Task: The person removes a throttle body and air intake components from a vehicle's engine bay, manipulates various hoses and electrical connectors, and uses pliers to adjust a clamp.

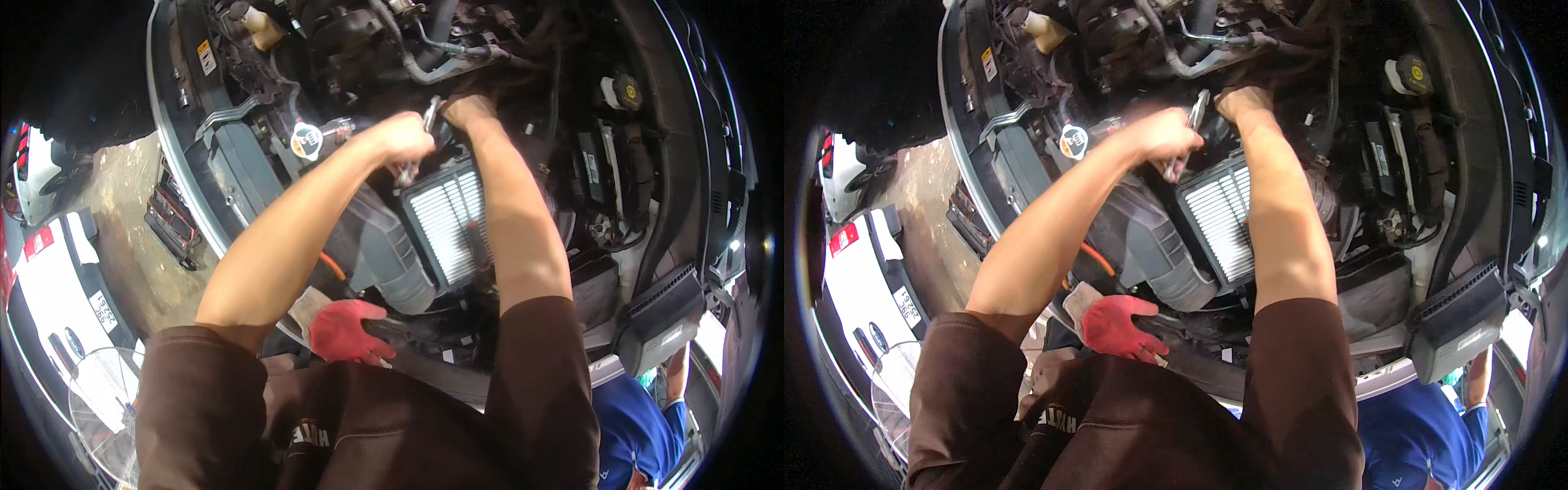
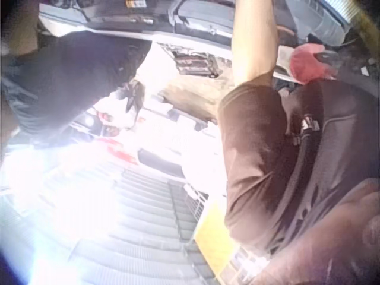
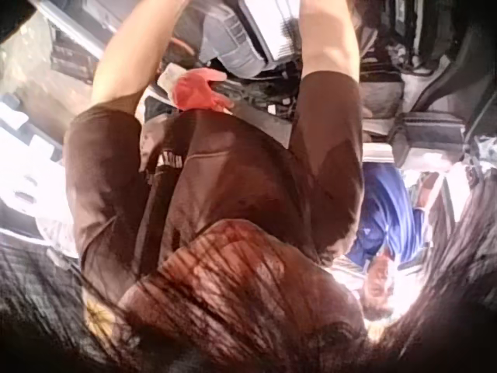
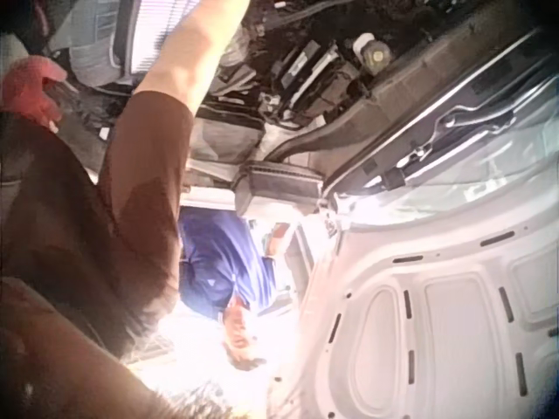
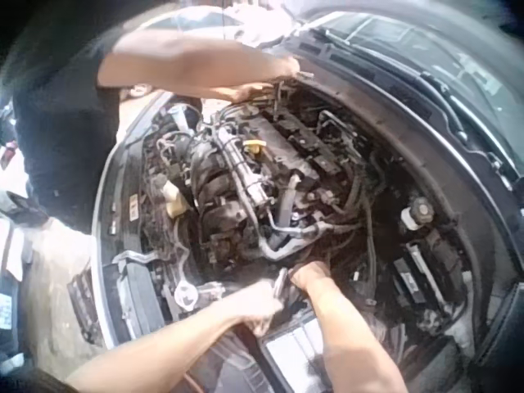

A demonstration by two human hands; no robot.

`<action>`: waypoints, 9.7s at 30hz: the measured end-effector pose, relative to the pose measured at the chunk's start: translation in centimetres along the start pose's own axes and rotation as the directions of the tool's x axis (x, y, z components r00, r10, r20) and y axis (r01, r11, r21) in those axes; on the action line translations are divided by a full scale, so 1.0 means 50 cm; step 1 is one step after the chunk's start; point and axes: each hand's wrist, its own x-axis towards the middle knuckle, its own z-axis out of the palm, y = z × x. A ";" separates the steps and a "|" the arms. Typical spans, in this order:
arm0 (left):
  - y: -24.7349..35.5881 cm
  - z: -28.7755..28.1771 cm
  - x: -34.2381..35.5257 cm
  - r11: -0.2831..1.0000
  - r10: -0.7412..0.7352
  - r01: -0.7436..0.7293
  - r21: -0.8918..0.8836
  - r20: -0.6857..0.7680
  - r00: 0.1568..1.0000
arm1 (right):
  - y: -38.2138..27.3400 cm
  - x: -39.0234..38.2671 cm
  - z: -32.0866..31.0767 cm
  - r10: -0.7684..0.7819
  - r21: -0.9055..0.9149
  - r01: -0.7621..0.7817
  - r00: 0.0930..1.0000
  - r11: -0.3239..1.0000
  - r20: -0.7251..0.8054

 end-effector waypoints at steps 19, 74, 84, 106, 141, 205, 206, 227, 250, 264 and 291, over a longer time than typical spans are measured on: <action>0.096 -0.015 0.121 0.963 -0.264 0.270 0.001 -0.214 0.941 | 0.012 -0.004 0.035 -0.053 -0.107 0.030 0.974 0.994 -0.219; -0.004 0.027 0.197 0.875 0.317 -0.157 0.459 -0.296 0.901 | 0.048 -0.008 0.031 -0.186 -0.189 0.209 0.974 0.960 0.131; -0.027 0.033 0.220 0.859 0.373 -0.182 0.479 -0.339 0.864 | 0.044 0.004 0.031 -0.186 -0.127 0.192 0.981 0.973 0.064; -0.151 -0.031 -0.464 0.826 0.304 0.162 0.539 -0.669 0.678 | -0.017 -0.006 0.004 0.072 -0.146 -0.083 0.994 0.986 -0.079; -0.024 -0.040 0.131 0.574 0.183 0.073 0.816 -0.214 0.959 | -0.001 -0.010 0.024 0.070 0.034 -0.065 0.980 0.997 -0.188; -0.064 -0.037 0.154 0.802 0.282 -0.008 0.597 -0.368 0.886 | 0.020 0.020 0.059 0.048 -0.164 -0.073 0.987 0.984 -0.157; -0.064 -0.037 0.159 0.796 0.294 -0.017 0.605 -0.363 0.884 | 0.028 0.028 0.065 0.022 -0.141 -0.043 0.989 0.989 -0.144; -0.085 -0.024 0.146 0.801 0.347 -0.014 0.599 -0.444 0.826 | 0.026 0.039 0.071 0.039 -0.198 -0.058 0.994 0.978 -0.099; -0.071 -0.004 0.164 0.726 0.553 -0.204 0.656 -0.382 0.740 | 0.065 0.047 0.106 -0.106 -0.281 0.042 0.971 0.959 -0.215; -0.066 0.007 0.172 0.781 0.523 -0.218 0.585 -0.423 0.740 | 0.063 0.055 0.131 -0.074 -0.312 -0.013 0.961 0.950 -0.266; -0.067 -0.014 0.175 0.787 0.341 -0.048 0.615 -0.369 0.864 | 0.004 0.073 0.031 -0.292 -0.461 0.337 0.942 0.821 0.169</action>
